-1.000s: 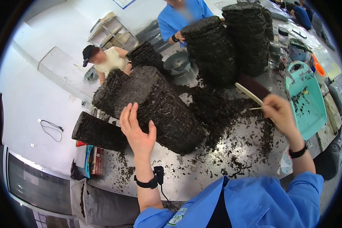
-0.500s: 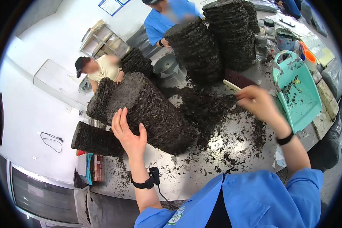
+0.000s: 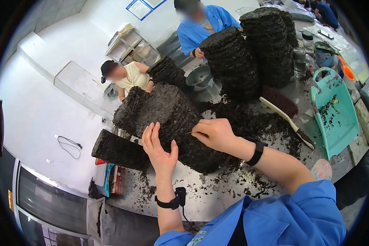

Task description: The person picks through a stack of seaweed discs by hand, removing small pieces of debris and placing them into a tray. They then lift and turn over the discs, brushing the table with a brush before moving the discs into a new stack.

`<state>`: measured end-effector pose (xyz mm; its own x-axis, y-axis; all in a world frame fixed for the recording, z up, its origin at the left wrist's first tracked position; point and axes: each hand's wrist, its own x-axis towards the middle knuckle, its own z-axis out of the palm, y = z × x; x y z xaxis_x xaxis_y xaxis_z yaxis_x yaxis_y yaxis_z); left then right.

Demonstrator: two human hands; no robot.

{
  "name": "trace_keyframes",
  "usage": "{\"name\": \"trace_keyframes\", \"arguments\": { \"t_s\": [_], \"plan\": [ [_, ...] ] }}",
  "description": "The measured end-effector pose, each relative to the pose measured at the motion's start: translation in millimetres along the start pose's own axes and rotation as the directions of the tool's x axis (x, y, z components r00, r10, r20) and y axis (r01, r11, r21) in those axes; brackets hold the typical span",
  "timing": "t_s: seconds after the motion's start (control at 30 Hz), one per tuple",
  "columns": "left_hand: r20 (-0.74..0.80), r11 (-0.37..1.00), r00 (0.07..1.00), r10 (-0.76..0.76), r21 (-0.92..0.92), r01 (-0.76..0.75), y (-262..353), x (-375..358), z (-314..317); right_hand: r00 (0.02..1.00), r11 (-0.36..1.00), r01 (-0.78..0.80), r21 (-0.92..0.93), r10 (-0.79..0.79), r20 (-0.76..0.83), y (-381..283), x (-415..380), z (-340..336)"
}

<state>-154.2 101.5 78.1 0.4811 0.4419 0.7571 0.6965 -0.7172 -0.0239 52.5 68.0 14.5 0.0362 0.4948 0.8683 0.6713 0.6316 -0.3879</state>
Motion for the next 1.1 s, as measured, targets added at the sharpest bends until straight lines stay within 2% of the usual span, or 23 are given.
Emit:
{"name": "trace_keyframes", "arguments": {
  "t_s": [0.07,0.1,0.17,0.2,0.27,0.4,0.47,0.57,0.6,0.67,0.7,0.73,0.77,0.8,0.83,0.9,0.93,0.97,1.0,1.03,1.07,1.1],
  "plan": [
    [-0.011,1.0,1.0,-0.006,-0.005,0.006,1.2,-1.0,2.7,0.994,0.992,-0.104,0.076,0.106,-0.021,-1.4,-0.8,-5.9],
    [-0.008,1.0,1.0,-0.006,-0.004,0.006,1.8,-1.2,2.9,0.995,0.992,-0.101,0.073,0.103,-0.019,-3.8,0.0,-5.6],
    [-0.015,1.0,1.0,-0.002,0.0,0.002,3.4,0.5,2.4,0.981,0.973,-0.195,0.121,0.19,0.046,-8.4,5.8,-3.3],
    [-0.017,1.0,1.0,0.007,0.002,-0.007,5.7,0.4,2.4,0.982,0.975,-0.189,0.118,0.185,0.045,-4.2,8.0,1.5],
    [-0.019,1.0,1.0,0.012,0.004,-0.012,7.7,-0.8,1.7,0.997,0.996,0.034,0.078,-0.029,-0.066,8.2,8.3,14.5],
    [-0.004,1.0,1.0,0.002,-0.007,-0.002,2.7,-1.6,-4.2,0.998,0.996,0.057,0.073,-0.055,-0.028,3.4,8.1,1.5],
    [-0.002,1.0,1.0,-0.002,-0.015,0.002,-1.3,-2.0,-2.8,0.999,0.992,-0.045,0.119,0.045,0.006,3.1,-1.3,-14.0],
    [-0.061,0.998,0.998,0.012,-0.055,-0.016,-11.0,-3.7,2.7,0.97,0.967,-0.225,0.116,0.211,0.121,-4.6,-22.5,-76.7],
    [-0.071,0.996,0.997,0.041,-0.079,-0.046,-13.1,-4.4,2.9,0.925,0.917,-0.366,0.16,0.339,0.17,-8.6,-32.8,-108.9],
    [-0.093,0.992,0.994,0.063,-0.102,-0.072,-16.2,-4.4,5.8,0.748,0.701,-0.663,0.264,0.637,0.185,-2.7,-60.6,-175.4],
    [-0.116,0.985,0.988,0.107,-0.121,-0.121,-15.0,-4.1,9.2,0.686,0.594,-0.701,0.396,0.713,0.146,18.1,-86.8,-210.4],
    [-0.137,0.975,0.979,0.152,-0.142,-0.171,-14.4,-3.8,11.3,0.683,0.603,-0.679,0.418,0.728,0.059,42.4,-117.0,-251.0],
    [-0.142,0.974,0.978,0.152,-0.147,-0.172,-16.3,-3.1,13.1,0.614,0.589,-0.759,0.277,0.789,0.006,53.3,-132.1,-285.5],
    [-0.169,0.968,0.976,0.138,-0.184,-0.169,-19.1,-2.2,15.6,0.764,0.623,-0.609,-0.49,0.628,-0.151,61.0,-153.8,-310.6],
    [-0.196,0.962,0.973,0.123,-0.218,-0.165,-22.6,-1.2,17.3,0.766,0.622,-0.606,-0.496,0.624,-0.153,50.9,-160.4,-313.4],
    [-0.271,0.965,0.961,0.063,-0.228,-0.127,-30.9,3.0,17.6,0.668,0.584,-0.732,-0.352,0.717,-0.199,40.1,-167.3,-315.7],
    [-0.264,0.953,0.964,0.007,-0.292,-0.087,-35.3,6.2,15.1,0.569,0.57,-0.82,0.06,0.822,-0.028,26.7,-154.9,-295.2],
    [-0.241,0.933,0.97,-0.041,-0.356,-0.049,-38.7,8.0,11.1,0.499,0.38,-0.811,0.445,0.846,0.187,5.1,-138.2,-260.7],
    [-0.233,0.91,0.969,-0.087,-0.414,-0.018,-38.8,11.4,8.4,0.434,0.152,-0.831,0.535,0.779,0.453,-1.7,-131.0,-229.1],
    [-0.234,0.908,0.97,-0.072,-0.418,-0.033,-39.7,14.2,5.7,0.347,-0.148,-0.813,0.563,0.653,0.673,2.5,-135.7,-187.5],
    [-0.246,0.94,0.965,-0.09,-0.341,0.001,-41.4,16.3,3.3,0.186,-0.429,-0.784,0.449,0.528,0.829,1.3,-140.7,-140.9],
    [-0.261,0.964,0.959,-0.106,-0.265,0.035,-43.7,18.4,1.9,0.102,-0.597,-0.745,0.299,0.341,0.935,6.4,-162.0,-87.8]
  ]
}}
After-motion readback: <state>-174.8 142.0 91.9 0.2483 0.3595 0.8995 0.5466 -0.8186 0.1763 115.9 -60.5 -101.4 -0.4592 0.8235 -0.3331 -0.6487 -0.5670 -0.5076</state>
